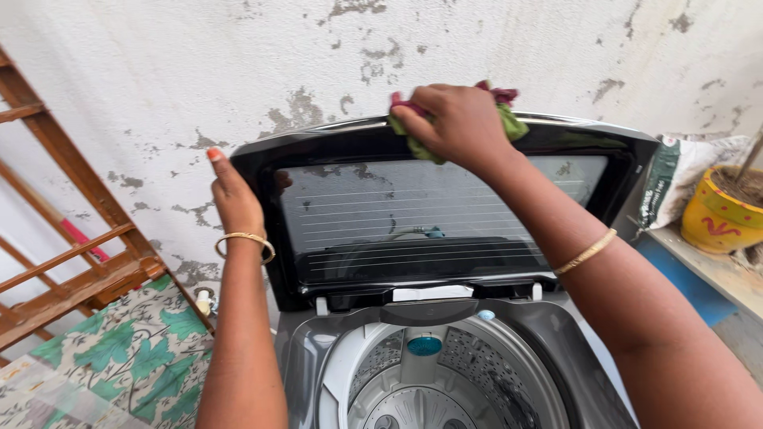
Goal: The person cleans the interior and exterior of a washing machine using a cloth, reaching inside the drum and then wiping down the lid and the top control panel.
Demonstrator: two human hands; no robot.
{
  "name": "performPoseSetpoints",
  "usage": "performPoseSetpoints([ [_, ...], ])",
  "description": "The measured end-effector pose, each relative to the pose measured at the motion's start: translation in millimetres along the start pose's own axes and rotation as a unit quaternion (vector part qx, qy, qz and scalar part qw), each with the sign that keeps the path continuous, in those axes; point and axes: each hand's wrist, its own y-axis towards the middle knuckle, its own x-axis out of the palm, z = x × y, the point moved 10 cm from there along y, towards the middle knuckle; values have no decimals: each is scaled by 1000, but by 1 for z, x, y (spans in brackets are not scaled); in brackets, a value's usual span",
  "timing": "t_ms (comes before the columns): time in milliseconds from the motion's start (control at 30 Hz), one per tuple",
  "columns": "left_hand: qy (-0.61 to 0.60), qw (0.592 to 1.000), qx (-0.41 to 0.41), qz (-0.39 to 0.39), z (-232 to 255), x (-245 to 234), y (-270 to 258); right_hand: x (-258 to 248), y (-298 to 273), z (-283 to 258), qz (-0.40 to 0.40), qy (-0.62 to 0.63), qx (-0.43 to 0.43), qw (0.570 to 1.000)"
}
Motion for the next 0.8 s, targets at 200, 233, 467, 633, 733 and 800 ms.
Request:
performPoseSetpoints([
  [200, -5, 1000, -27, 3, -5, -3, 0, -63, -105, 107, 172, -113, 17, 978],
  [233, -7, 1000, -20, 4, -3, -3, 0, -75, -126, 120, 198, -137, 15, 971],
  [467, -10, 1000, -11, -4, 6, -2, -5, -103, -200, 267, 99, -87, 233, 963],
  [633, 27, 999, -16, 22, 5, -5, -4, -123, -245, 278, 242, -97, 279, 924],
  [733, 51, 998, -18, 27, 4, -7, -4, -95, -227, 226, 333, 20, 256, 907],
  [800, 45, 999, -13, 28, 4, -8, -4, -65, -198, 172, 324, -18, 235, 916],
])
